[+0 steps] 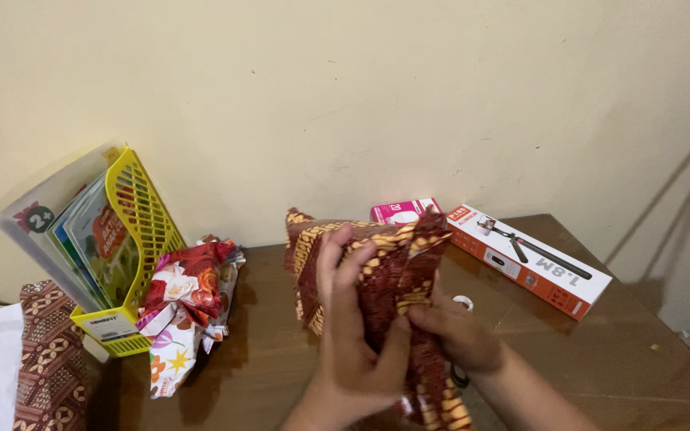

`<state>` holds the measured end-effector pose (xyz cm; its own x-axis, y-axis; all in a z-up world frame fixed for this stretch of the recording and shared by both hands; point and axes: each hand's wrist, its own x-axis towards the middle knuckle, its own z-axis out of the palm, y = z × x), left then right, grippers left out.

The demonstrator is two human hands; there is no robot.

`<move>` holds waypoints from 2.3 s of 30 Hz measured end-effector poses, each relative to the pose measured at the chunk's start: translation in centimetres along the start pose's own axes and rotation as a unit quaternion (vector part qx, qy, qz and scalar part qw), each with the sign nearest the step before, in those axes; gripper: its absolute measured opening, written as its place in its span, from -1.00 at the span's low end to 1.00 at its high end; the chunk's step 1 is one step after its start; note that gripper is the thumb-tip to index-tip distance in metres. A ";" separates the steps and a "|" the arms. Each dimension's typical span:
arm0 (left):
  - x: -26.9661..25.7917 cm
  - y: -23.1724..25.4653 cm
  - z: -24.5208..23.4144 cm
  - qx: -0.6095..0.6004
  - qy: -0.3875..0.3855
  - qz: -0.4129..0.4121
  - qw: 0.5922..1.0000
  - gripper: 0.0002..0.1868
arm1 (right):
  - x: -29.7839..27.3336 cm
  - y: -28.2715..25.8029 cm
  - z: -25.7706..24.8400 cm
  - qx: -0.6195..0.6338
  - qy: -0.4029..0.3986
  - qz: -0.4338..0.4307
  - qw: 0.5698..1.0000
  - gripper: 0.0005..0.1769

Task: The person folds and smooths patterned wrapping paper around a rectangular gift on a table, then applies clear tape to secure the folds. Scissors and tape are used to finish the wrapping.

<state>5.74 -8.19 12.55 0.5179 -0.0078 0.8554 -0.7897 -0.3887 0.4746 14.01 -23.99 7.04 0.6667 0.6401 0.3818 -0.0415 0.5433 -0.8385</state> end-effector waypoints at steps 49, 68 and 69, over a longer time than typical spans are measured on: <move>-6.4 -2.6 7.0 0.388 -0.126 0.209 0.889 -0.71 | -15.8 11.2 -21.0 -0.216 0.058 0.103 0.969 -0.46; -0.7 -0.4 -2.6 0.310 -0.192 0.104 0.925 -0.60 | -0.9 -6.5 -0.6 -0.254 -0.108 0.052 0.960 -0.19; -0.6 -0.3 -2.7 0.319 -0.179 0.109 0.924 -0.63 | -0.6 -6.5 -0.2 -0.284 -0.106 0.033 0.952 -0.20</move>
<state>4.75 -5.65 12.45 0.5357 -0.4094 0.7386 -0.5918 -0.8059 -0.0175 14.00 -28.00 12.17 0.5086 0.7905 0.3411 0.3712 0.1561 -0.9153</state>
